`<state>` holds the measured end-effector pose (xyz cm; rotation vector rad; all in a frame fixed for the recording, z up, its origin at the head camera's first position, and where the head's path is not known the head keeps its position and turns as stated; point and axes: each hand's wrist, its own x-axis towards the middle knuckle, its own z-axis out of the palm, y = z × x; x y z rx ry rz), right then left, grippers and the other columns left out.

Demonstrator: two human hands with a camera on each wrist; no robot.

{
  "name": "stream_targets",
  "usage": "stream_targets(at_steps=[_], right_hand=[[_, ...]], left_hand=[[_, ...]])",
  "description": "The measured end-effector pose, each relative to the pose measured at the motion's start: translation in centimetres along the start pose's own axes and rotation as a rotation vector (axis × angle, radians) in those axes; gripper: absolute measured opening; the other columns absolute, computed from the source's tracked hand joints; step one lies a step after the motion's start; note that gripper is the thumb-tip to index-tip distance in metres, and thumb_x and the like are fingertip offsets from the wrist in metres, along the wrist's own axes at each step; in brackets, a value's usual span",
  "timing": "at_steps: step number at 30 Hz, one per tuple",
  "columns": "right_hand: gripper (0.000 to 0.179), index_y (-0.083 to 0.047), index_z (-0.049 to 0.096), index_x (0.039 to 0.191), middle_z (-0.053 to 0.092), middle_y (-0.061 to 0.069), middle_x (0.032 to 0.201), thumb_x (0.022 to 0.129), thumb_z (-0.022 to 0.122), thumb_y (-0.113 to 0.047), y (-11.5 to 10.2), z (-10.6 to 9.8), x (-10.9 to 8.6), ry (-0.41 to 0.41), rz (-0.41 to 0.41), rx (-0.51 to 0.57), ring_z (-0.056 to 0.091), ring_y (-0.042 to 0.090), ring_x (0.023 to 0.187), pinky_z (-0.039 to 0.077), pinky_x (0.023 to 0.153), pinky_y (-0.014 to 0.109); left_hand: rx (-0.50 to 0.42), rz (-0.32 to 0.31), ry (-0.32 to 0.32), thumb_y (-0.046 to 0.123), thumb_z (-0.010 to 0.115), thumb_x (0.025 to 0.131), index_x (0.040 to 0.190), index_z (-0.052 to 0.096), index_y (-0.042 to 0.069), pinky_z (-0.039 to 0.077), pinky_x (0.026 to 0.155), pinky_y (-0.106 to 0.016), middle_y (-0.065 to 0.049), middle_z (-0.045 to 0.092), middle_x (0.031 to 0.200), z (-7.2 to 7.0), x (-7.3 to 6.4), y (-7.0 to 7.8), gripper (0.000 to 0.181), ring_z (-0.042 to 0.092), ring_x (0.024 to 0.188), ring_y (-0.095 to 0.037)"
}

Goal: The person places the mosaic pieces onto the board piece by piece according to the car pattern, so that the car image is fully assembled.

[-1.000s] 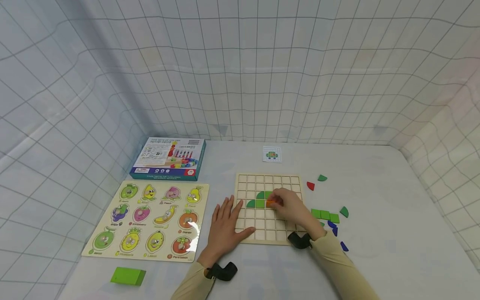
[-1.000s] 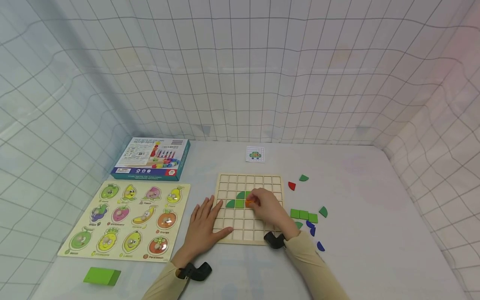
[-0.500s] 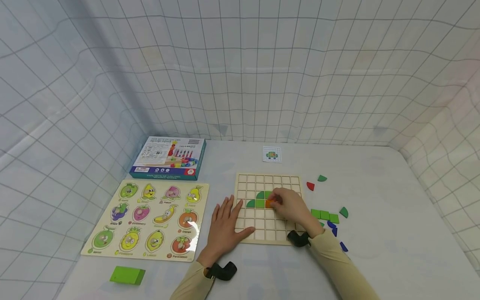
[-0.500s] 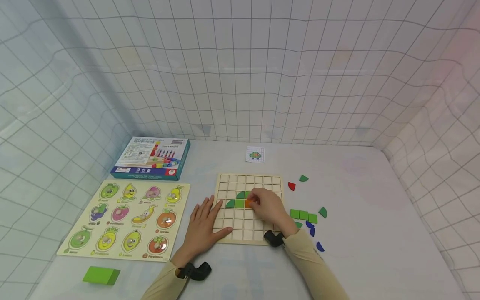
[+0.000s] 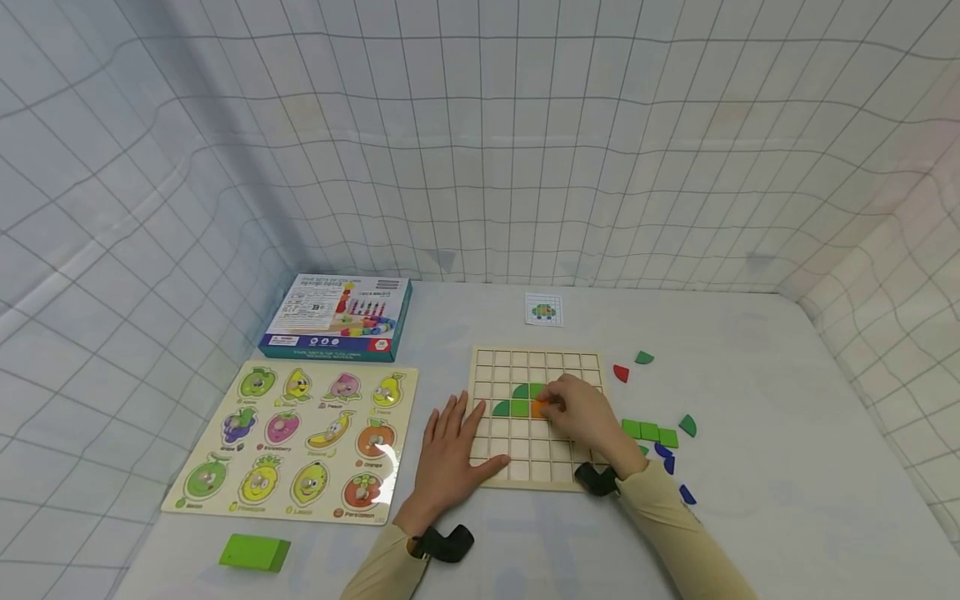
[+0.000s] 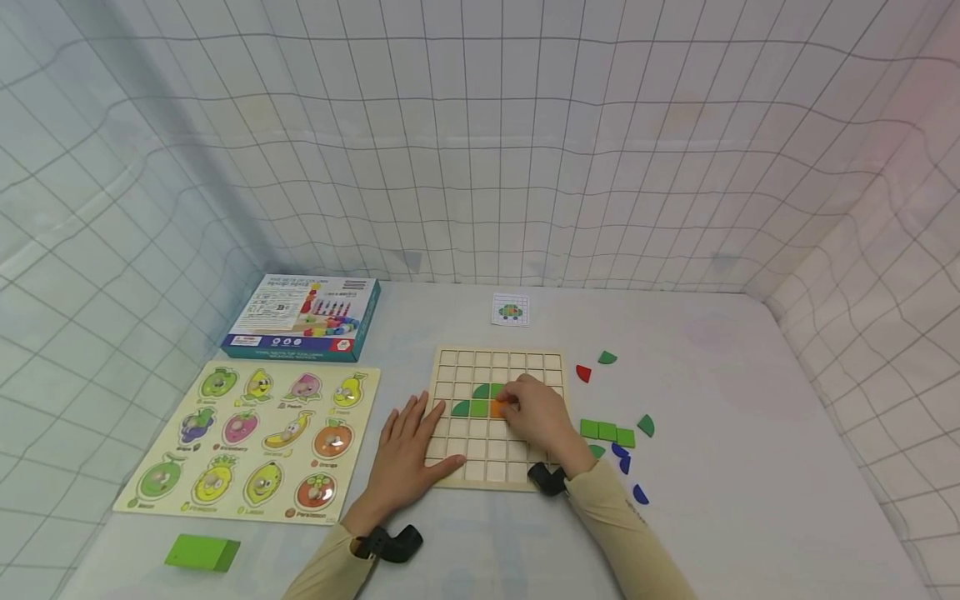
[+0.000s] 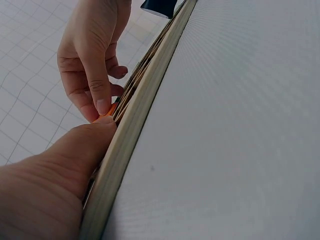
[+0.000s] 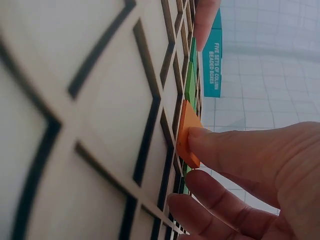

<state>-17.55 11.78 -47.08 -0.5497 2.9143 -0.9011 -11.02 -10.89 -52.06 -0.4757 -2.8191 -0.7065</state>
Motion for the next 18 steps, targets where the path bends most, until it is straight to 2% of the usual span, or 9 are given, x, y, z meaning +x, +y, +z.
stream_targets(at_steps=[11, 18], right_hand=[[0.005, -0.014, 0.075, 0.088, 0.054, -0.006, 0.081, 0.084, 0.074, -0.016, 0.15, 0.18, -0.13, 0.021, -0.013, -0.033, 0.048, 0.009, 0.066, 0.042, 0.057, 0.027], [0.006, -0.015, 0.076, 0.088, 0.054, -0.007, 0.080, 0.084, 0.074, -0.016, 0.33, 0.11, -0.36, 0.027, -0.027, -0.025, 0.046, 0.010, 0.064, 0.041, 0.056, 0.027]], left_hand=[[-0.005, -0.012, -0.010, 0.059, 0.063, 0.082, 0.146, 0.038, 0.009, 0.008, 0.111, -0.050, -0.018, 0.025, 0.152, 0.13, -0.06, -0.05, 0.085, 0.016, 0.141, -0.032], [0.006, 0.006, 0.013, 0.058, 0.064, 0.081, 0.145, 0.040, 0.008, 0.011, 0.110, -0.052, -0.019, 0.028, 0.151, 0.17, -0.02, -0.08, 0.084, 0.018, 0.140, -0.034]])
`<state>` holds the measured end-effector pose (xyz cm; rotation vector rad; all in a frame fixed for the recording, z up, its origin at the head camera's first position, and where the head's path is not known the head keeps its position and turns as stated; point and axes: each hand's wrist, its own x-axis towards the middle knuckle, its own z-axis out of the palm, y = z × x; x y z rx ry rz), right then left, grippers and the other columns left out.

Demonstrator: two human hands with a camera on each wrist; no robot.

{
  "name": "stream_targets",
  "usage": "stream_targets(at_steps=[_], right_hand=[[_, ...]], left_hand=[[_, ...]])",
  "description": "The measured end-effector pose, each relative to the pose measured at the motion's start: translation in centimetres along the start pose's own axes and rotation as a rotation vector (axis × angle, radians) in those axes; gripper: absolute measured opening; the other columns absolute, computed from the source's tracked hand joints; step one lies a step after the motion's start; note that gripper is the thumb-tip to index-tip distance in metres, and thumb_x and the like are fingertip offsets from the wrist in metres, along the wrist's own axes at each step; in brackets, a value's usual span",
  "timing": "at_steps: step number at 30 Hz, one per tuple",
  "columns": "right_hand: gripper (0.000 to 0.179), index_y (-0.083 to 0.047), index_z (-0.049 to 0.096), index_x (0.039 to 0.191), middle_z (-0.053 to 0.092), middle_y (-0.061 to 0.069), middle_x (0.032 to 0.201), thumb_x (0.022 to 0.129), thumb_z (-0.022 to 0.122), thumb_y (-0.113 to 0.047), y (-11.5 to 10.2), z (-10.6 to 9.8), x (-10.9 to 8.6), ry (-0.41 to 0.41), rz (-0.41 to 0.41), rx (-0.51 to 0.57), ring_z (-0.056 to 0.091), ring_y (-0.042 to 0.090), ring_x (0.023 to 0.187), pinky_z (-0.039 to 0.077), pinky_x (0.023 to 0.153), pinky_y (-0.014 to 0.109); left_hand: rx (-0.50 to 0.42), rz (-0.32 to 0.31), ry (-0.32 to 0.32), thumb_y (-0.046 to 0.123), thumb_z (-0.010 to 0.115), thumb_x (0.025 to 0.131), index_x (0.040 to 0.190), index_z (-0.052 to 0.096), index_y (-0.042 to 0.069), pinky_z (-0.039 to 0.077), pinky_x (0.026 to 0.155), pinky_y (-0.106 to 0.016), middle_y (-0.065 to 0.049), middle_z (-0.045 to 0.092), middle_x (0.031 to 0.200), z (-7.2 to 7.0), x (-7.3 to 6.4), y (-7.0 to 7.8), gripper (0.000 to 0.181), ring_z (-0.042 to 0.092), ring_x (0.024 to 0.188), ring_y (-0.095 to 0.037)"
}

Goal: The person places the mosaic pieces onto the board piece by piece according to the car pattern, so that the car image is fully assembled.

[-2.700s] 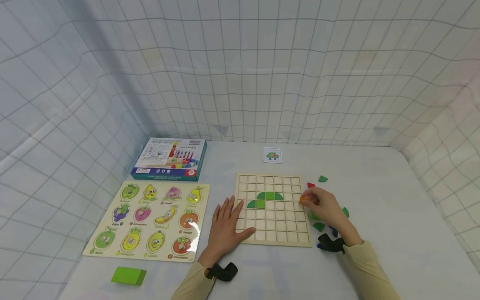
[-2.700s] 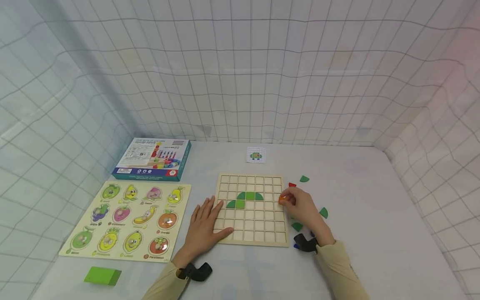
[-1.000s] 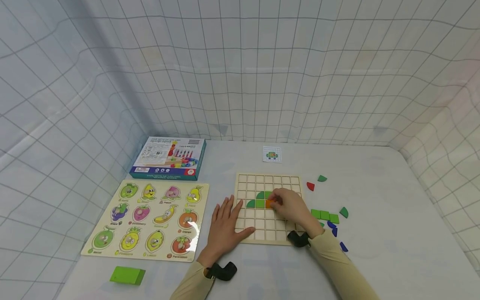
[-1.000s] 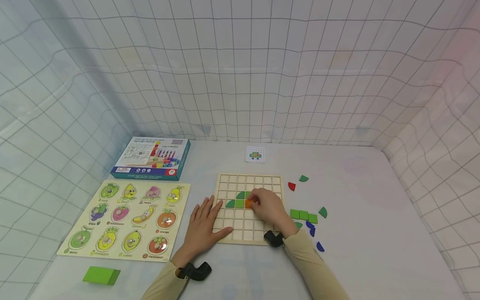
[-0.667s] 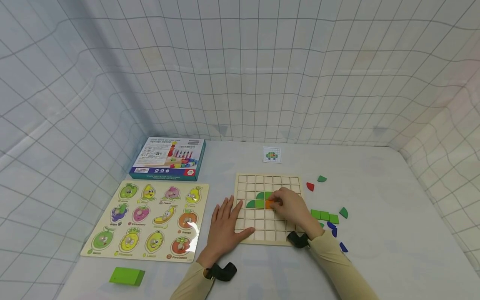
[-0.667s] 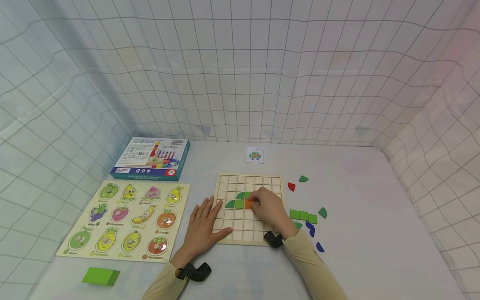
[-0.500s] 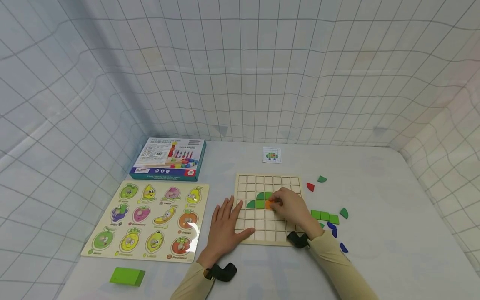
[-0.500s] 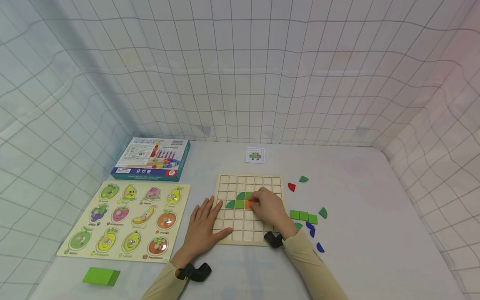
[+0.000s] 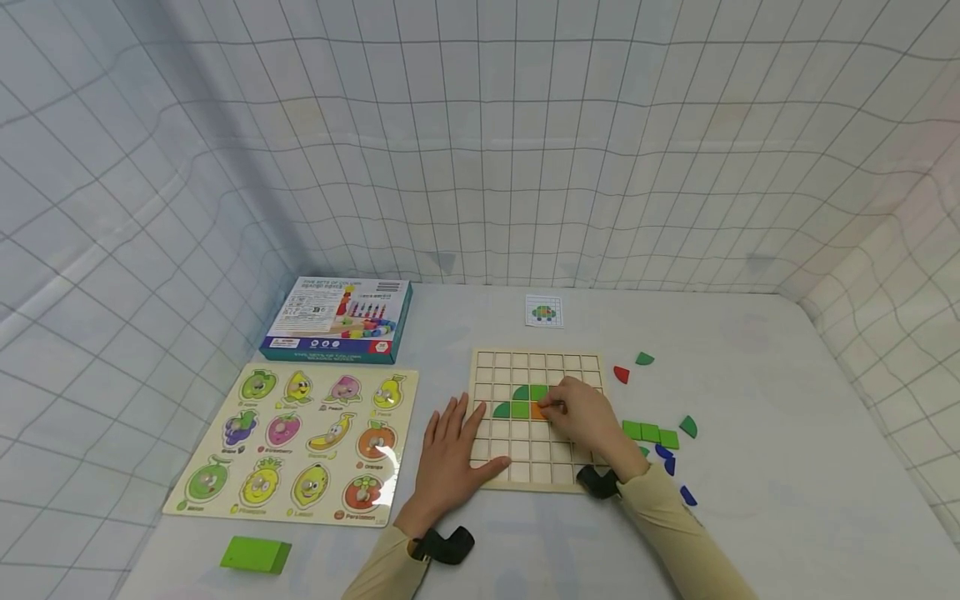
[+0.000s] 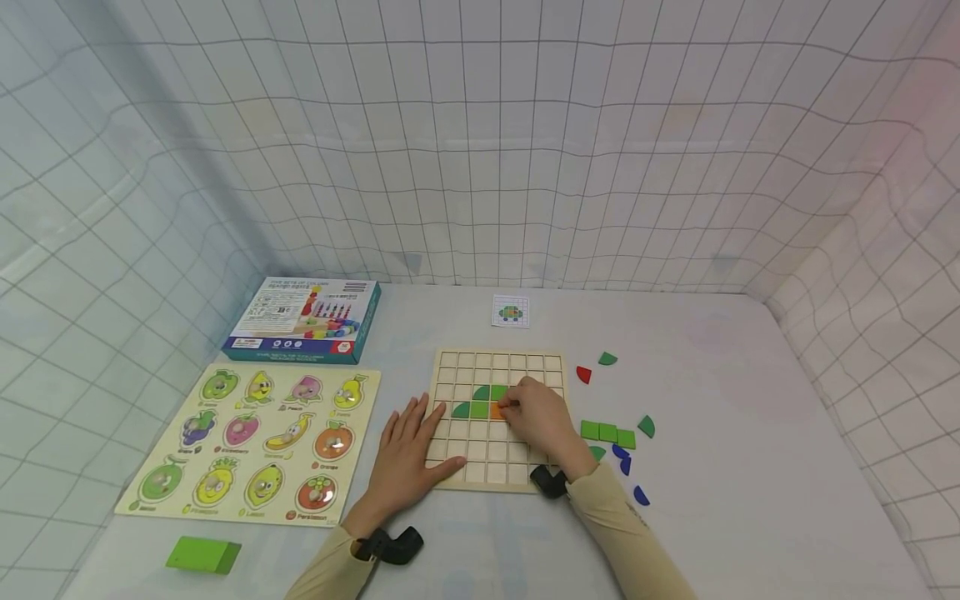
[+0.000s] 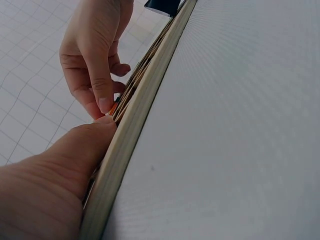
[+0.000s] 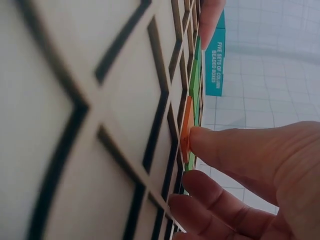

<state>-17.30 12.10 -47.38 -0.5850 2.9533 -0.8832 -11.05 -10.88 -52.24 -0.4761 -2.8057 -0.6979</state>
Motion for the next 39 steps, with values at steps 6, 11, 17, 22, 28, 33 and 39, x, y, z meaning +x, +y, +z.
stream_targets(at_steps=[6, 11, 17, 22, 28, 33, 39], right_hand=[[0.010, -0.012, 0.075, 0.092, 0.057, -0.006, 0.082, 0.085, 0.072, -0.017, 0.6, -0.5, -0.3, -0.035, -0.048, -0.003, 0.048, 0.009, 0.066, 0.043, 0.059, 0.027], [0.009, -0.012, 0.075, 0.092, 0.059, -0.005, 0.083, 0.086, 0.070, -0.018, 1.5, -2.1, -0.5, -0.070, -0.021, -0.009, 0.050, 0.011, 0.070, 0.044, 0.061, 0.028], [0.011, -0.008, 0.074, 0.094, 0.065, -0.001, 0.087, 0.088, 0.069, -0.016, 3.7, -4.9, -0.8, -0.029, 0.013, -0.015, 0.056, 0.014, 0.072, 0.046, 0.061, 0.031], [0.018, -0.002, 0.072, 0.101, 0.068, 0.009, 0.092, 0.089, 0.066, -0.015, 5.7, -6.7, -0.7, 0.010, 0.045, -0.062, 0.060, 0.023, 0.078, 0.049, 0.064, 0.040], [0.032, 0.004, 0.066, 0.114, 0.065, 0.021, 0.105, 0.088, 0.067, -0.014, 7.4, -7.4, -0.2, -0.010, 0.126, -0.112, 0.061, 0.038, 0.095, 0.050, 0.076, 0.049], [0.035, 0.010, 0.064, 0.112, 0.061, 0.027, 0.110, 0.086, 0.068, -0.014, 8.1, -7.4, 0.2, -0.038, 0.158, -0.151, 0.057, 0.043, 0.101, 0.046, 0.084, 0.053], [0.027, 0.010, 0.068, 0.102, 0.062, 0.025, 0.100, 0.085, 0.068, -0.011, 8.7, -7.2, 0.3, -0.015, 0.151, -0.156, 0.058, 0.041, 0.094, 0.047, 0.079, 0.052]], left_hand=[[-0.003, -0.001, -0.008, 0.058, 0.063, 0.081, 0.145, 0.039, 0.008, 0.009, 0.110, -0.052, -0.019, 0.028, 0.151, -0.1, 0.0, 0.1, 0.084, 0.017, 0.140, -0.034], [-0.007, 0.000, -0.011, 0.058, 0.063, 0.082, 0.145, 0.039, 0.008, 0.009, 0.110, -0.052, -0.019, 0.027, 0.151, -0.1, -0.1, 0.1, 0.084, 0.017, 0.140, -0.034], [-0.012, -0.013, -0.022, 0.059, 0.062, 0.082, 0.145, 0.039, 0.009, 0.008, 0.111, -0.051, -0.018, 0.026, 0.152, -0.1, 0.0, 0.1, 0.084, 0.015, 0.141, -0.033], [-0.006, -0.015, -0.020, 0.059, 0.063, 0.081, 0.146, 0.039, 0.010, 0.008, 0.111, -0.051, -0.017, 0.026, 0.152, 0.0, 0.0, 0.0, 0.085, 0.015, 0.141, -0.033], [0.001, -0.007, -0.005, 0.059, 0.064, 0.081, 0.145, 0.040, 0.008, 0.010, 0.110, -0.052, -0.019, 0.028, 0.151, 0.0, -0.1, 0.1, 0.085, 0.018, 0.140, -0.034], [-0.008, -0.012, -0.017, 0.059, 0.062, 0.082, 0.146, 0.039, 0.009, 0.008, 0.111, -0.051, -0.018, 0.026, 0.151, -0.1, 0.0, 0.2, 0.085, 0.016, 0.141, -0.033], [-0.009, -0.006, -0.012, 0.059, 0.062, 0.082, 0.145, 0.039, 0.009, 0.009, 0.110, -0.052, -0.018, 0.027, 0.151, -0.1, 0.0, 0.1, 0.084, 0.016, 0.141, -0.033]])
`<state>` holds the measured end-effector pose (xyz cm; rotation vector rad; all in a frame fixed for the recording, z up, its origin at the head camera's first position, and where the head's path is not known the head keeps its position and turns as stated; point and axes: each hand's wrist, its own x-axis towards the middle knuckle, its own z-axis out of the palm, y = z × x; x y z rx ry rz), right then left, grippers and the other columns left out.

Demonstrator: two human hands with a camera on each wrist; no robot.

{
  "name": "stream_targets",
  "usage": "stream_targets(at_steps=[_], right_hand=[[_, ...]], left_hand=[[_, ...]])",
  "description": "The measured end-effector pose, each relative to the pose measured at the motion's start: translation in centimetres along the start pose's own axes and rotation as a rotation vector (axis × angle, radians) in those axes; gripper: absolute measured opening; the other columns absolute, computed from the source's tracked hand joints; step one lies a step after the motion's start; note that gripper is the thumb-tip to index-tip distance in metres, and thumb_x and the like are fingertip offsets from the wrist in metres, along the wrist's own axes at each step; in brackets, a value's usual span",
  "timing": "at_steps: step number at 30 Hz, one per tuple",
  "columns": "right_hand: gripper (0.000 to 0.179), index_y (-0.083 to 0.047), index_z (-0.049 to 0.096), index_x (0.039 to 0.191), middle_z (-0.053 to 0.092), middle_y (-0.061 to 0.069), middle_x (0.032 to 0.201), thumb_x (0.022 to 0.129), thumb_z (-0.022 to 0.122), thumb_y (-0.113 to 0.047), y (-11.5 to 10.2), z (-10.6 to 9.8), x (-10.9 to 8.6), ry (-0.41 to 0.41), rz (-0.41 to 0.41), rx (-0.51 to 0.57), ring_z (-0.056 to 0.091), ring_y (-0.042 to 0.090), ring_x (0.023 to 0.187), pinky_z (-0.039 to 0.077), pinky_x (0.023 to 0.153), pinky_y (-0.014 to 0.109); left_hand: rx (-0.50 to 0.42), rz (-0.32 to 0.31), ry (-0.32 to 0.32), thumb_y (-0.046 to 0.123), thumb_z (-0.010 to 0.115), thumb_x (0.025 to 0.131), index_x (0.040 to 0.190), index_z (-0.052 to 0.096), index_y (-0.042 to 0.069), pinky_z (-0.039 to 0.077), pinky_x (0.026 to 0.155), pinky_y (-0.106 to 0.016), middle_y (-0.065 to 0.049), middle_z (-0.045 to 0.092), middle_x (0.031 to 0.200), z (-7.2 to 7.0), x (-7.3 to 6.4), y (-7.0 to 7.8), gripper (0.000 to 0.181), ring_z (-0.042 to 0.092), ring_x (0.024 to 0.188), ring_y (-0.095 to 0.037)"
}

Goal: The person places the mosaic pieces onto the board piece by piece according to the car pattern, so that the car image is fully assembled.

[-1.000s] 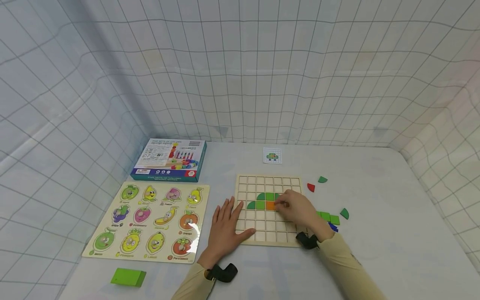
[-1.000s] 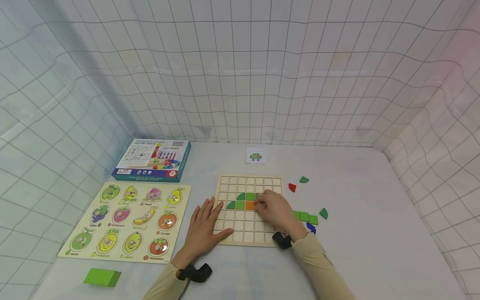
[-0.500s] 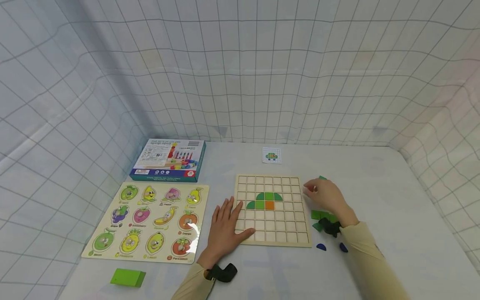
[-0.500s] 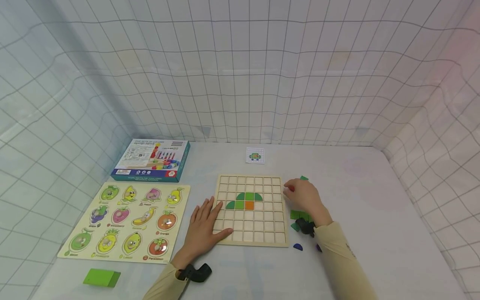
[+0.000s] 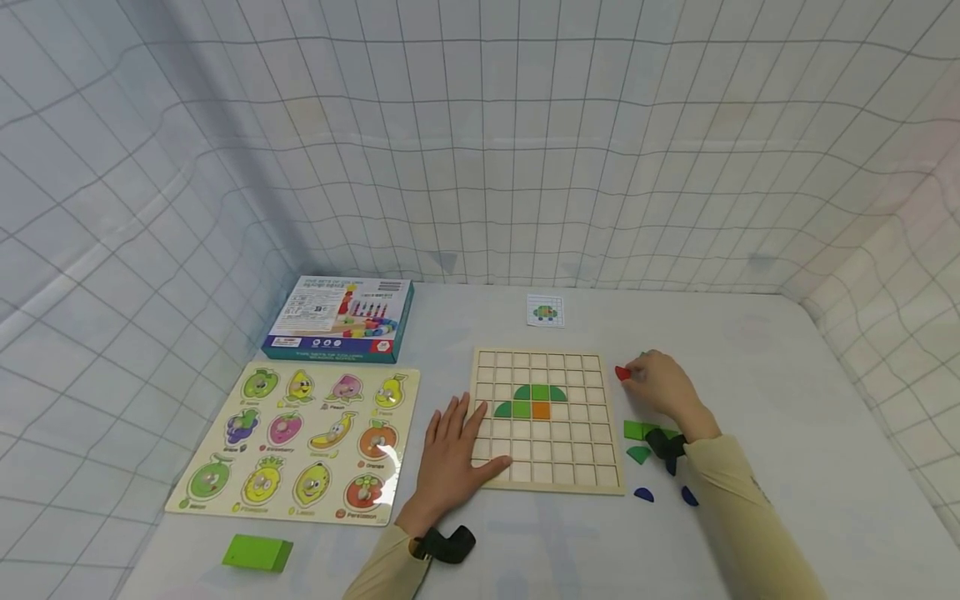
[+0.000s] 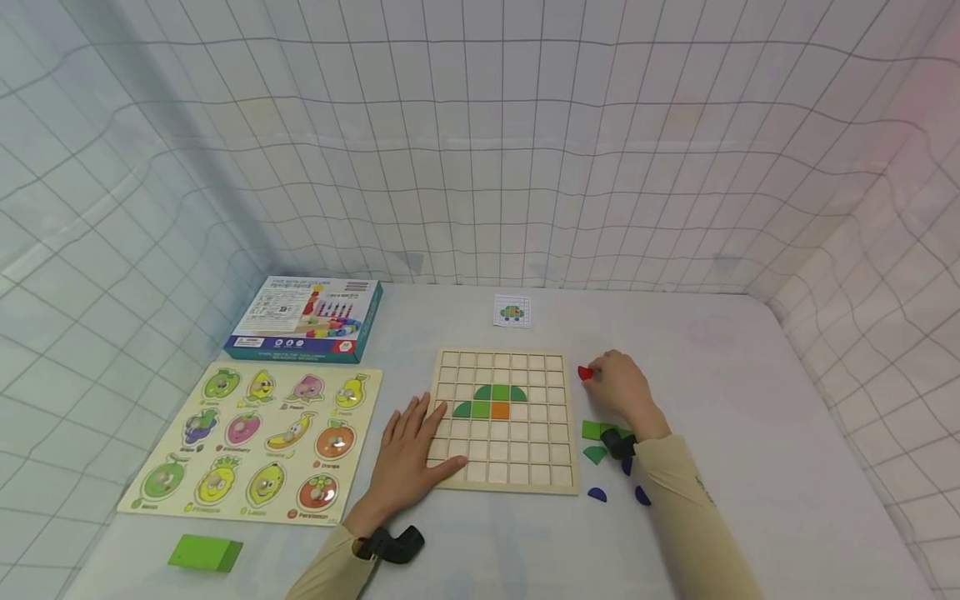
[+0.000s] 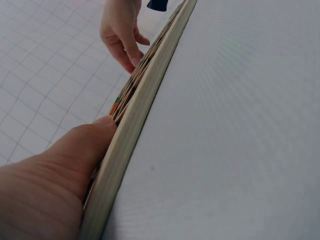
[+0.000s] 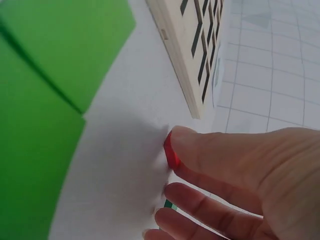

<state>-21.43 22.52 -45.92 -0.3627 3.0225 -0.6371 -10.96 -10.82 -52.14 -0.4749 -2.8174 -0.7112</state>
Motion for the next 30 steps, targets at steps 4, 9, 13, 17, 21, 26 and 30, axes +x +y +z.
stream_targets(at_steps=[4, 9, 13, 17, 21, 26, 30], right_hand=[[0.026, 0.009, 0.069, 0.101, 0.063, 0.021, 0.096, 0.085, 0.069, -0.012, 0.2, 0.2, 0.0, 0.020, 0.008, 0.017, 0.059, 0.036, 0.086, 0.048, 0.073, 0.049], [0.027, 0.006, 0.071, 0.096, 0.064, 0.017, 0.091, 0.089, 0.067, -0.019, 0.2, 0.3, 0.1, 0.029, 0.031, 0.050, 0.058, 0.032, 0.082, 0.048, 0.071, 0.046], [0.024, 0.003, 0.070, 0.093, 0.062, 0.014, 0.087, 0.088, 0.068, -0.020, 0.2, 0.2, 0.4, 0.033, 0.072, 0.061, 0.056, 0.029, 0.079, 0.046, 0.069, 0.044], [0.021, 0.002, 0.068, 0.092, 0.060, 0.014, 0.085, 0.086, 0.070, -0.018, 0.5, 0.3, 0.7, 0.028, 0.086, 0.081, 0.055, 0.029, 0.077, 0.045, 0.068, 0.044], [0.020, 0.003, 0.065, 0.093, 0.060, 0.014, 0.085, 0.085, 0.069, -0.015, 0.7, 0.4, 1.1, -0.002, 0.076, 0.124, 0.054, 0.029, 0.078, 0.045, 0.068, 0.043], [0.018, 0.004, 0.061, 0.093, 0.058, 0.013, 0.085, 0.086, 0.066, -0.012, 1.0, 0.3, 1.2, -0.077, 0.110, 0.169, 0.053, 0.027, 0.077, 0.045, 0.067, 0.039], [0.019, 0.004, 0.059, 0.094, 0.056, 0.013, 0.086, 0.087, 0.066, -0.013, 1.1, 0.2, 1.1, -0.119, 0.144, 0.204, 0.051, 0.025, 0.077, 0.044, 0.065, 0.037]], left_hand=[[0.004, 0.009, 0.011, 0.059, 0.063, 0.081, 0.145, 0.039, 0.008, 0.010, 0.110, -0.052, -0.018, 0.027, 0.151, 0.1, 0.0, -0.1, 0.085, 0.017, 0.140, -0.034], [-0.005, 0.003, 0.007, 0.058, 0.064, 0.081, 0.146, 0.038, 0.008, 0.008, 0.111, -0.051, -0.019, 0.027, 0.151, 0.0, 0.0, -0.1, 0.085, 0.017, 0.140, -0.034], [-0.006, -0.003, 0.000, 0.058, 0.064, 0.081, 0.146, 0.037, 0.009, 0.007, 0.111, -0.050, -0.018, 0.026, 0.152, 0.0, 0.0, 0.0, 0.086, 0.016, 0.141, -0.033], [0.003, 0.003, 0.003, 0.058, 0.064, 0.081, 0.146, 0.038, 0.008, 0.009, 0.110, -0.052, -0.019, 0.027, 0.151, -0.1, 0.0, 0.1, 0.086, 0.018, 0.140, -0.035], [0.005, 0.001, 0.002, 0.058, 0.063, 0.082, 0.145, 0.039, 0.008, 0.010, 0.110, -0.052, -0.019, 0.028, 0.151, -0.2, 0.0, 0.1, 0.085, 0.018, 0.140, -0.035], [0.010, 0.002, -0.001, 0.058, 0.063, 0.082, 0.145, 0.038, 0.008, 0.010, 0.110, -0.052, -0.019, 0.028, 0.151, -0.2, 0.1, 0.1, 0.084, 0.018, 0.140, -0.035], [0.007, -0.001, -0.002, 0.058, 0.063, 0.082, 0.146, 0.038, 0.008, 0.010, 0.110, -0.051, -0.019, 0.027, 0.151, -0.2, 0.1, 0.2, 0.084, 0.018, 0.140, -0.035]])
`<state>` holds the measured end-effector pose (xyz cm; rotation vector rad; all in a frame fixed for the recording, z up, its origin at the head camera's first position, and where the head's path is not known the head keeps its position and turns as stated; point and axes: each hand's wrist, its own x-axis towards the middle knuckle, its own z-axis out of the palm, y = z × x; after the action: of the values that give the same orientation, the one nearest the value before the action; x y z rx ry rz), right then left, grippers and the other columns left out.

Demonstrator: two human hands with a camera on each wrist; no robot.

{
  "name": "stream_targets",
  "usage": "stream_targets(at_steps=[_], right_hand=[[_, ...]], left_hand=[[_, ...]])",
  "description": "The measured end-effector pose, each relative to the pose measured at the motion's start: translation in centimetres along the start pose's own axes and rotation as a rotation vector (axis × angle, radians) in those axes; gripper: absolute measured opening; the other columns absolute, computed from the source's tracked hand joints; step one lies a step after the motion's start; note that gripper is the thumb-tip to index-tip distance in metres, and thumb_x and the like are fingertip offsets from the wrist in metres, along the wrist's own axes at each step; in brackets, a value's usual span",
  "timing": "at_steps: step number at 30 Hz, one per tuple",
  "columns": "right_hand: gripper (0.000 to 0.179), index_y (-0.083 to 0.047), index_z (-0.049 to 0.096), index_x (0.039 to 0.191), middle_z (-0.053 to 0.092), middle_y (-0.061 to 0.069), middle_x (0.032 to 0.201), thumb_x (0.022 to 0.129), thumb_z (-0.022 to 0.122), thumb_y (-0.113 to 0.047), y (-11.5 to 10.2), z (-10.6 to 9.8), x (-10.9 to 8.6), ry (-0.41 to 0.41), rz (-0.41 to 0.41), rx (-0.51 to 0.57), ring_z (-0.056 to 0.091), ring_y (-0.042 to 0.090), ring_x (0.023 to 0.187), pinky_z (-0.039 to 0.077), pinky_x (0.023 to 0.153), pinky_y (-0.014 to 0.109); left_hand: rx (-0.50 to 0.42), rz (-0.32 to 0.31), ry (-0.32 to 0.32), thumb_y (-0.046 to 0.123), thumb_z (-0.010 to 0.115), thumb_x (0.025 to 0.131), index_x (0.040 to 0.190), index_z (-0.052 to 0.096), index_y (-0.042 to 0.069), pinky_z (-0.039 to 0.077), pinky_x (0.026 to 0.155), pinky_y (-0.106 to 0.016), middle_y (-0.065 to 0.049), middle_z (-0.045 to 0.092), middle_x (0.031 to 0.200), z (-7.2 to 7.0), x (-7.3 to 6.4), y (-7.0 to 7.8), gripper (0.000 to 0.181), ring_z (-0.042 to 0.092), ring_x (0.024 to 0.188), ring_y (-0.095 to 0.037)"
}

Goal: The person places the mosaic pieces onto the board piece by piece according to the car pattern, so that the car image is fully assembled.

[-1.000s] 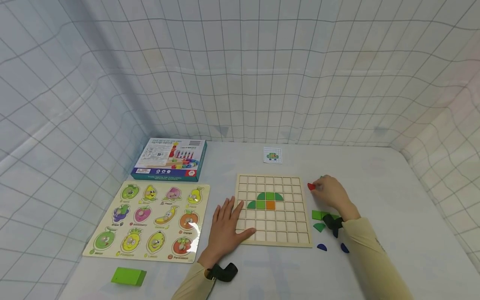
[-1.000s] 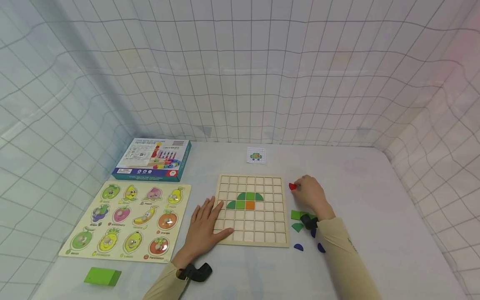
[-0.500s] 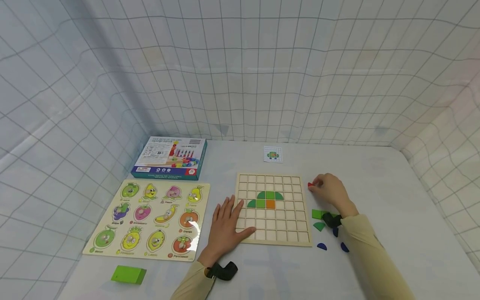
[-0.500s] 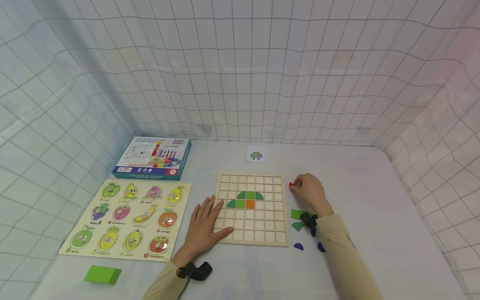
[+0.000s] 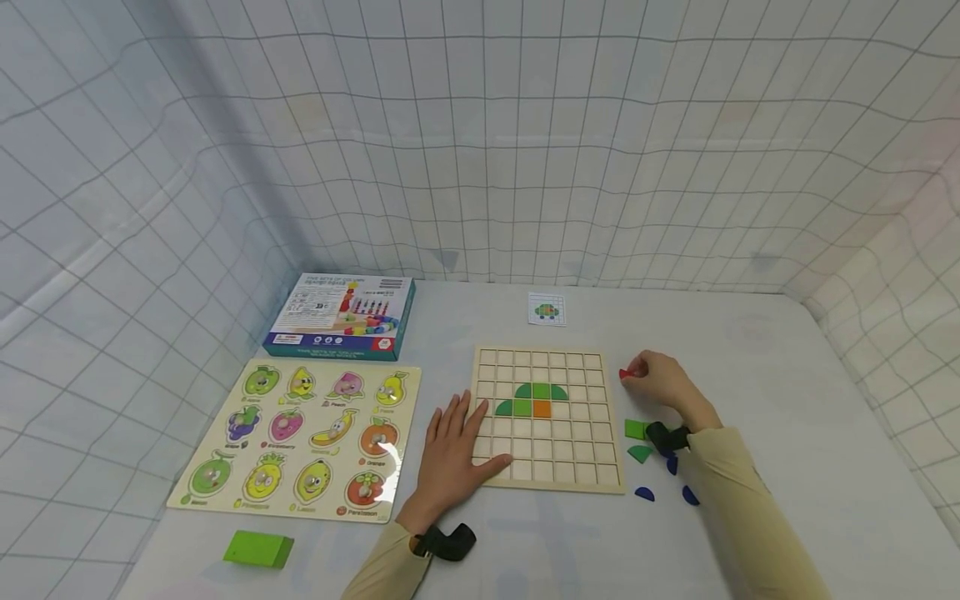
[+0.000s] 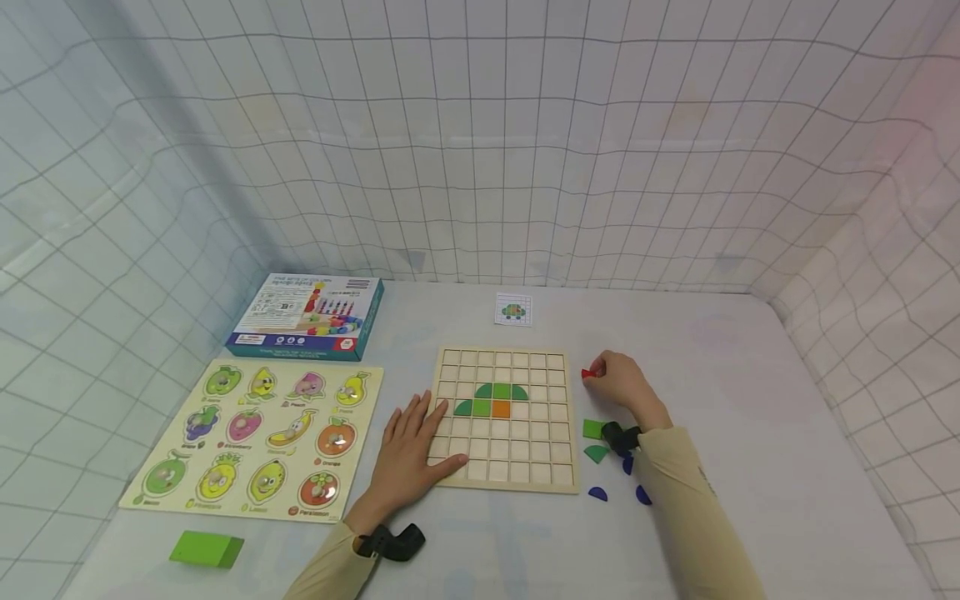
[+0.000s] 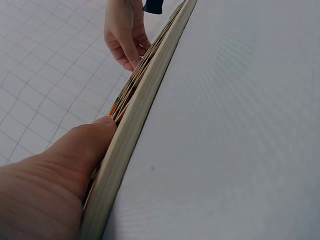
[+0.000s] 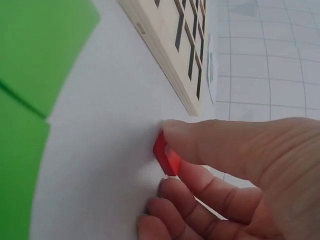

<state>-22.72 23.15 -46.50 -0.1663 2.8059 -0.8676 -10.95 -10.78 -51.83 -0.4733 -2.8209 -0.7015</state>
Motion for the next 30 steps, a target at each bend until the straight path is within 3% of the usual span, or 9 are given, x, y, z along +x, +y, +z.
stream_targets(at_steps=[12, 22, 30], right_hand=[[0.018, 0.002, 0.058, 0.089, 0.058, 0.011, 0.083, 0.084, 0.068, -0.012, -0.1, -0.4, -0.5, -0.068, -0.031, 0.012, 0.052, 0.024, 0.075, 0.045, 0.066, 0.037], [0.018, -0.003, 0.059, 0.088, 0.058, 0.007, 0.082, 0.081, 0.073, -0.011, 1.2, 0.5, -0.5, 0.046, -0.059, 0.071, 0.051, 0.023, 0.076, 0.041, 0.064, 0.033], [0.017, -0.005, 0.062, 0.083, 0.062, 0.006, 0.081, 0.081, 0.074, -0.016, 1.4, 0.6, -1.0, 0.117, -0.052, 0.082, 0.054, 0.022, 0.074, 0.042, 0.061, 0.031]], left_hand=[[0.001, -0.002, 0.000, 0.059, 0.063, 0.082, 0.146, 0.038, 0.009, 0.009, 0.110, -0.051, -0.018, 0.027, 0.151, 0.1, 0.0, -0.1, 0.085, 0.017, 0.140, -0.034], [-0.004, -0.016, -0.019, 0.059, 0.062, 0.082, 0.146, 0.038, 0.010, 0.008, 0.111, -0.050, -0.018, 0.026, 0.152, 0.1, 0.0, 0.1, 0.085, 0.015, 0.141, -0.033], [0.007, -0.003, 0.001, 0.060, 0.063, 0.081, 0.146, 0.038, 0.009, 0.009, 0.110, -0.051, -0.018, 0.026, 0.152, 0.3, -0.1, -0.2, 0.086, 0.016, 0.141, -0.033]])
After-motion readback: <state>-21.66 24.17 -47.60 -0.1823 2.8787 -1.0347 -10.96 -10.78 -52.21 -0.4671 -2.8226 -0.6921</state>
